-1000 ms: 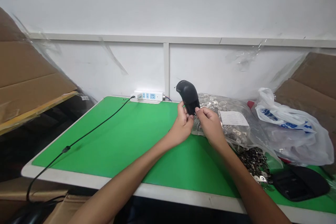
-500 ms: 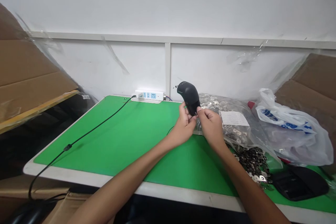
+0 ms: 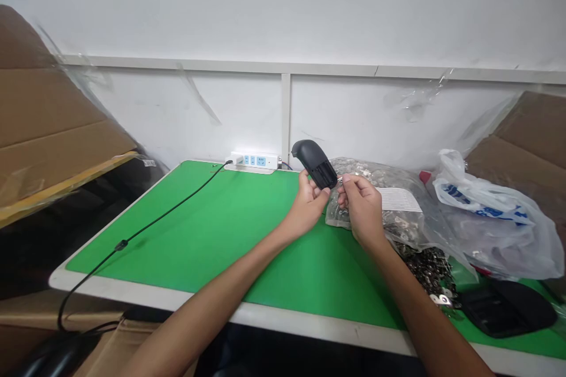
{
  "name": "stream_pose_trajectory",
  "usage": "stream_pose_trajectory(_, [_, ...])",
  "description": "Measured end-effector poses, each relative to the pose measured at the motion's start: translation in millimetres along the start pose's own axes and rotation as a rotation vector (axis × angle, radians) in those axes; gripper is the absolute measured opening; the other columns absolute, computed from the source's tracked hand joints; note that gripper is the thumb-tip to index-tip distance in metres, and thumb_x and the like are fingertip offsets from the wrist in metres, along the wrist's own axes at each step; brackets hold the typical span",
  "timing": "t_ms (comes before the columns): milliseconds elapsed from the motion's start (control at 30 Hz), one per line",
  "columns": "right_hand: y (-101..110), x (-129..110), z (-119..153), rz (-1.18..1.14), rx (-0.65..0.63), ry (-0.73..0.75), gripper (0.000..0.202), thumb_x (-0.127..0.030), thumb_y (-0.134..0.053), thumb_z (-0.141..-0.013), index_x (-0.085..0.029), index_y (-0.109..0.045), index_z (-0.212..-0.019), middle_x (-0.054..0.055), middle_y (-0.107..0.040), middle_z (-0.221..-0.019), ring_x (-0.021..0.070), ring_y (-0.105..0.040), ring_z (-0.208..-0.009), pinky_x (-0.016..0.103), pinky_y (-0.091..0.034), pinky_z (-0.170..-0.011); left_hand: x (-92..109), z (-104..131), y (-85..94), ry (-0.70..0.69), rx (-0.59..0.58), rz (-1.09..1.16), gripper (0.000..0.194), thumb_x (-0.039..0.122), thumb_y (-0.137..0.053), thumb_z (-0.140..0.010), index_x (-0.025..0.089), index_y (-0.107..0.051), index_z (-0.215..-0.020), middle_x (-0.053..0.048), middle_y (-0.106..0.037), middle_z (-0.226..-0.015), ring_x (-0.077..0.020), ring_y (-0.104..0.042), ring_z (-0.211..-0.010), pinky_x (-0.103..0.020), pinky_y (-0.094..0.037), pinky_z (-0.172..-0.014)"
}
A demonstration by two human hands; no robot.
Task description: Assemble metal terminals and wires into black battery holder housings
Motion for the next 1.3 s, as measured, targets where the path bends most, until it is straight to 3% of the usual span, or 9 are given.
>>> stream_pose_trajectory(133, [-1, -8, 6, 0.121, 0.002, 0.126, 0.037, -0.055, -0.072, -0.088, -0.02, -0.08, -0.098, 0.005, -0.076, -0.085, 0.0189, -0.068, -0.07, 0.034, -0.058, -0.063, 0, 7, -7.3, -0.029, -0.009, -0.011, 0.069, 0.041, -0.078, -0.091, 0.026, -0.029, -0.137, -0.016, -0.065, -0.14, -0.0249, -0.066, -0.13, -0.041, -0.05, -0.11])
stream_pose_trajectory(267, [-3, -37, 19, 0.404, 0.048, 0.508, 0.022, -0.039, -0.067, -0.095, -0.023, -0.081, -0.098, 0.01, -0.079, -0.105, 0.0244, -0.074, -0.094, 0.038, -0.061, -0.072, 0, 12, -9.9, -0.004, 0.047, 0.053, 0.063, 0.042, -0.081, -0.089, 0.027, -0.033, -0.126, -0.014, -0.066, -0.14, -0.0239, -0.069, -0.127, -0.042, -0.052, -0.111])
stream_pose_trajectory(400, [-6, -51, 29, 0.545, 0.034, 0.754, 0.009, -0.025, -0.066, -0.093, -0.024, -0.072, -0.086, 0.009, -0.08, -0.104, 0.0228, -0.076, -0.09, 0.034, -0.059, -0.065, -4, 15, -12.2, 0.05, 0.066, 0.117, 0.062, 0.042, -0.084, -0.085, 0.026, -0.034, -0.116, -0.011, -0.07, -0.133, -0.0222, -0.075, -0.113, -0.039, -0.058, -0.1])
stream_pose_trajectory(533, [-5, -49, 25, 0.538, -0.026, 0.746, 0.021, -0.018, -0.062, -0.091, -0.024, -0.056, -0.073, 0.004, -0.08, -0.091, 0.0174, -0.073, -0.073, 0.029, -0.055, -0.059, -10, 14, -10.3, 0.099, 0.087, 0.119, 0.059, 0.031, -0.084, -0.082, 0.024, -0.037, -0.117, -0.009, -0.075, -0.121, -0.0204, -0.076, -0.104, -0.033, -0.058, -0.09])
stream_pose_trajectory(667, [-4, -42, 16, 0.499, -0.072, 0.621, 0.02, -0.022, -0.064, -0.089, -0.024, -0.055, -0.072, 0.001, -0.072, -0.077, 0.0149, -0.065, -0.06, 0.028, -0.052, -0.055, -12, 8, -1.6, 0.169, 0.13, 0.108, 0.052, 0.017, -0.078, -0.076, 0.022, -0.043, -0.114, -0.004, -0.076, -0.105, -0.0199, -0.076, -0.095, -0.031, -0.058, -0.085])
stream_pose_trajectory(833, [-1, -34, 3, 0.444, -0.141, 0.447, 0.016, -0.038, -0.071, -0.091, -0.024, -0.07, -0.097, 0.003, -0.074, -0.088, 0.0197, -0.07, -0.071, 0.033, -0.057, -0.061, -5, -4, 13.8, 0.347, 0.104, 0.069, 0.044, 0.01, -0.065, -0.073, 0.019, -0.053, -0.114, -0.002, -0.075, -0.091, -0.0159, -0.075, -0.073, -0.023, -0.055, -0.067])
stream_pose_trajectory(1000, [-9, -29, 2, 0.527, -0.293, 0.412, 0.025, -0.038, -0.06, -0.1, -0.025, -0.079, -0.111, 0.006, -0.078, -0.099, 0.0201, -0.071, -0.074, 0.037, -0.059, -0.066, 8, -14, 29.7, 0.356, 0.028, 0.156, 0.035, 0.012, -0.059, -0.072, 0.016, -0.058, -0.107, -0.006, -0.076, -0.088, -0.015, -0.075, -0.065, -0.018, -0.047, -0.05])
stream_pose_trajectory(1167, [-14, -32, 10, 0.539, -0.335, 0.512, 0.035, -0.03, -0.058, -0.103, -0.028, -0.07, -0.136, 0.008, -0.08, -0.126, 0.0258, -0.078, -0.109, 0.045, -0.064, -0.091, 6, -16, 33.6, 0.394, -0.071, 0.142, 0.038, 0.014, -0.06, -0.076, 0.014, -0.06, -0.114, -0.007, -0.077, -0.088, -0.0165, -0.076, -0.066, -0.018, -0.049, -0.051])
stream_pose_trajectory(1300, [-17, -41, 18, 0.643, -0.288, 0.723, 0.024, -0.025, -0.058, -0.103, -0.028, -0.077, -0.118, 0.011, -0.073, -0.135, 0.0277, -0.072, -0.121, 0.05, -0.061, -0.099, 2, -12, 28.1, 0.418, -0.101, 0.108, 0.046, 0.014, -0.061, -0.076, 0.016, -0.059, -0.122, -0.007, -0.077, -0.089, -0.018, -0.078, -0.071, -0.019, -0.054, -0.057])
Point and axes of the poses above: each hand's wrist, its own z-axis away from the middle knuckle, its own y-axis out of the back of the hand, x = y × z, the point moved 8 cm from there along -z, towards the middle knuckle
